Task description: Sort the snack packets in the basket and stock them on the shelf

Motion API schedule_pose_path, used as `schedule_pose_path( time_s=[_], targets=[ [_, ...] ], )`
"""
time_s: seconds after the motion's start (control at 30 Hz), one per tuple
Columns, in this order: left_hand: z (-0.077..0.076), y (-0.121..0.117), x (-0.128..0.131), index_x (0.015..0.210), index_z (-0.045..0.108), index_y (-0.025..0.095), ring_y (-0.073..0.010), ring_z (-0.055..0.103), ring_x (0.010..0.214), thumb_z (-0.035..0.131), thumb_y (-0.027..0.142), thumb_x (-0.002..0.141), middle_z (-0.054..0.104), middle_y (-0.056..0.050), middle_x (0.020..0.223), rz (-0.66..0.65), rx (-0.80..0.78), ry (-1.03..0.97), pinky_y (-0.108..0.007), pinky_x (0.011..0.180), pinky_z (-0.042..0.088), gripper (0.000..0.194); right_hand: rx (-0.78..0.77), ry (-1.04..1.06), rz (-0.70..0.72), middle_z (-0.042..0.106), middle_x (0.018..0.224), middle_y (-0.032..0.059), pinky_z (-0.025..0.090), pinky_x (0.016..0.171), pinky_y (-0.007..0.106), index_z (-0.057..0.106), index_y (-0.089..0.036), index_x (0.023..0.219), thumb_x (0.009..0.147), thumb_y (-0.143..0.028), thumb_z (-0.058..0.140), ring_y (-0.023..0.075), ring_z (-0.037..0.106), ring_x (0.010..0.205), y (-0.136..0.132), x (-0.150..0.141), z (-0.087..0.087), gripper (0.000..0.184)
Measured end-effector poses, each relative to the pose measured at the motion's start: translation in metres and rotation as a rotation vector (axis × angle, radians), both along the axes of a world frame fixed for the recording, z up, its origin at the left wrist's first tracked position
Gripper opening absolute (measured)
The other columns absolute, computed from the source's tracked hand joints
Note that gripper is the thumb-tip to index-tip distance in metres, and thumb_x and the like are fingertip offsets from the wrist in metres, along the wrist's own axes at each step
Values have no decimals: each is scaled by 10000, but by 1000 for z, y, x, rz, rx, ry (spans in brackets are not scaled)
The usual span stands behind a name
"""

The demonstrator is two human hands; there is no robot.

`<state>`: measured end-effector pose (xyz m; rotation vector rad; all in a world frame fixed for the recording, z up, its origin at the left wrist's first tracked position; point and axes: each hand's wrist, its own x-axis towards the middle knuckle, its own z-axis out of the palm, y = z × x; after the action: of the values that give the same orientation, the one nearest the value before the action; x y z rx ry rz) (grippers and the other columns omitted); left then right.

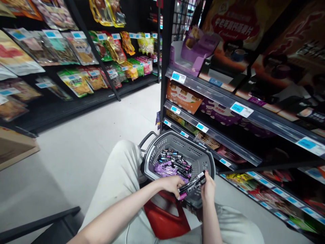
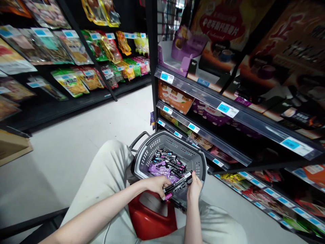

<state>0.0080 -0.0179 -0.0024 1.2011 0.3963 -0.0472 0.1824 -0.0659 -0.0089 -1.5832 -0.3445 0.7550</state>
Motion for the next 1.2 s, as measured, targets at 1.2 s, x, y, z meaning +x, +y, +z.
schedule_pose_path(
  time_s=[1.2],
  targets=[
    [-2, 48, -14, 715, 571, 107, -121, 531, 527, 561, 386, 629, 522, 6, 602, 1086, 141, 59, -242, 464, 478, 292, -127, -19, 242, 528, 496, -47, 414, 424, 219, 511, -167, 613, 551, -431, 620, 114, 525, 402, -5, 9, 12, 292]
  ],
)
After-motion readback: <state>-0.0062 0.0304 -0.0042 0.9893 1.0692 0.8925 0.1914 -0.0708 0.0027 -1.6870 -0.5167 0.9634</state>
